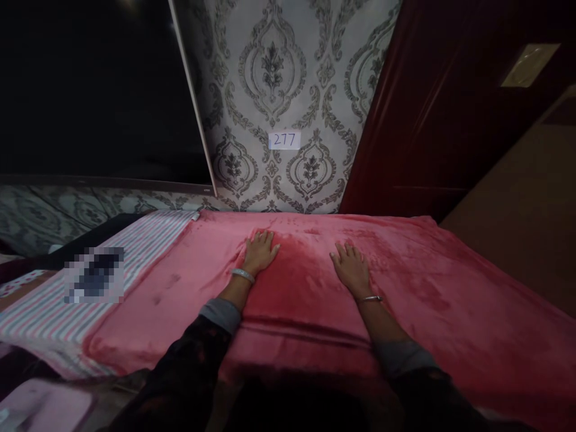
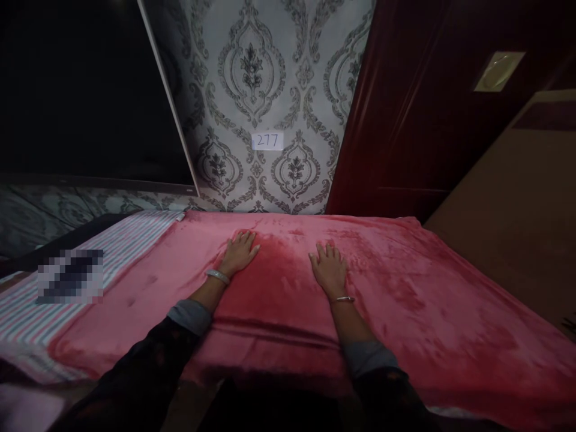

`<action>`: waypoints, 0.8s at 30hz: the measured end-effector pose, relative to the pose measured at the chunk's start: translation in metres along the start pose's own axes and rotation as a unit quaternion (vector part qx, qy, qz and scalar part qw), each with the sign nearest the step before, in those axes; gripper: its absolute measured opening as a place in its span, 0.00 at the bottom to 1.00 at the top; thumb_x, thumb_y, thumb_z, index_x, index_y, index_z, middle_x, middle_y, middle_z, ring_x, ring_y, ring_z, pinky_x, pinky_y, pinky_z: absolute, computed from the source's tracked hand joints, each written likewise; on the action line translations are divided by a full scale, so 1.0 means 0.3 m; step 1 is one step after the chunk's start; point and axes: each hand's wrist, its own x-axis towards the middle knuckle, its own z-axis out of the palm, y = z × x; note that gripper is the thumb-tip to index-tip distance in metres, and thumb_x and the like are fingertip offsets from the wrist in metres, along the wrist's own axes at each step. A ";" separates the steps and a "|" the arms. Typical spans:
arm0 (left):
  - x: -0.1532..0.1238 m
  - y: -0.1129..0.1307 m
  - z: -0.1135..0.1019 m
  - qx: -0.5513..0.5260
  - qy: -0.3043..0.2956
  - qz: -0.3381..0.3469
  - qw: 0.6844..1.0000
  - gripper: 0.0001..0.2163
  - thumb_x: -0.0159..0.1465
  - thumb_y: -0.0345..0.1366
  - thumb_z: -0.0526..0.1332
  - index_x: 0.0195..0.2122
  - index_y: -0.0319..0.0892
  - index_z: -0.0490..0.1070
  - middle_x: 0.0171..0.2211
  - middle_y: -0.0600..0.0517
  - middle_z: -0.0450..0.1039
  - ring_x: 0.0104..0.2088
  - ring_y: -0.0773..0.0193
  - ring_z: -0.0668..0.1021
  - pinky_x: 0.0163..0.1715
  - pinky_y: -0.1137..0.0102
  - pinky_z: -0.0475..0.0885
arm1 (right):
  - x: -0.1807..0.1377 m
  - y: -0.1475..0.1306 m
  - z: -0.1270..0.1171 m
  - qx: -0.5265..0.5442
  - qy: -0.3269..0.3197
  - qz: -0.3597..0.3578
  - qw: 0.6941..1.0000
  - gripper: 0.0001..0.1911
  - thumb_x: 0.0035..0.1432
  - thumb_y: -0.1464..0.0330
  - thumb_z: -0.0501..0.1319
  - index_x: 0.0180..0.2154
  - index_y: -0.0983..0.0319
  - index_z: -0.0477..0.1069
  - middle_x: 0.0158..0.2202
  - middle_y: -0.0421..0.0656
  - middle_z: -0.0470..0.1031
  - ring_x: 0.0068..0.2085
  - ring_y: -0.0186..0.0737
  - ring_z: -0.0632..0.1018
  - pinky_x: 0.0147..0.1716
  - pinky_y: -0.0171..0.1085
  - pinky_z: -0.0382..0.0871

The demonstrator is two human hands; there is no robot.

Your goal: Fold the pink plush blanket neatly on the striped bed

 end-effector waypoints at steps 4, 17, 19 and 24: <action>0.014 0.005 -0.032 -0.007 -0.044 -0.009 0.999 0.30 0.73 0.49 0.44 0.72 0.40 0.53 0.73 0.38 0.51 0.72 0.43 0.54 0.67 0.38 0.52 | 0.011 -0.008 -0.026 -0.002 -0.013 0.006 1.000 0.30 0.72 0.58 0.43 0.69 0.60 0.59 0.72 0.53 0.55 0.69 0.56 0.59 0.63 0.59 0.56; -0.378 0.158 -0.063 0.016 0.004 0.184 0.983 0.33 0.70 0.55 0.53 0.72 0.48 0.52 0.74 0.43 0.48 0.73 0.42 0.50 0.68 0.37 0.46 | -0.365 -0.129 -0.143 0.001 -0.039 -0.158 0.987 0.31 0.72 0.54 0.49 0.72 0.51 0.54 0.74 0.47 0.48 0.73 0.58 0.51 0.66 0.63 0.48; -0.418 0.168 -0.026 0.022 0.002 0.172 0.985 0.31 0.71 0.53 0.52 0.72 0.49 0.53 0.74 0.44 0.48 0.73 0.41 0.51 0.67 0.35 0.48 | -0.403 -0.131 -0.113 -0.008 -0.029 -0.154 0.988 0.30 0.72 0.55 0.51 0.71 0.51 0.54 0.74 0.47 0.49 0.73 0.58 0.51 0.67 0.62 0.47; -0.416 0.180 -0.008 0.029 0.000 0.165 0.986 0.29 0.72 0.52 0.51 0.72 0.49 0.54 0.74 0.44 0.49 0.73 0.42 0.52 0.68 0.36 0.49 | -0.398 -0.132 -0.084 -0.011 -0.014 -0.148 0.989 0.29 0.72 0.56 0.50 0.71 0.52 0.55 0.74 0.46 0.50 0.72 0.56 0.52 0.67 0.61 0.48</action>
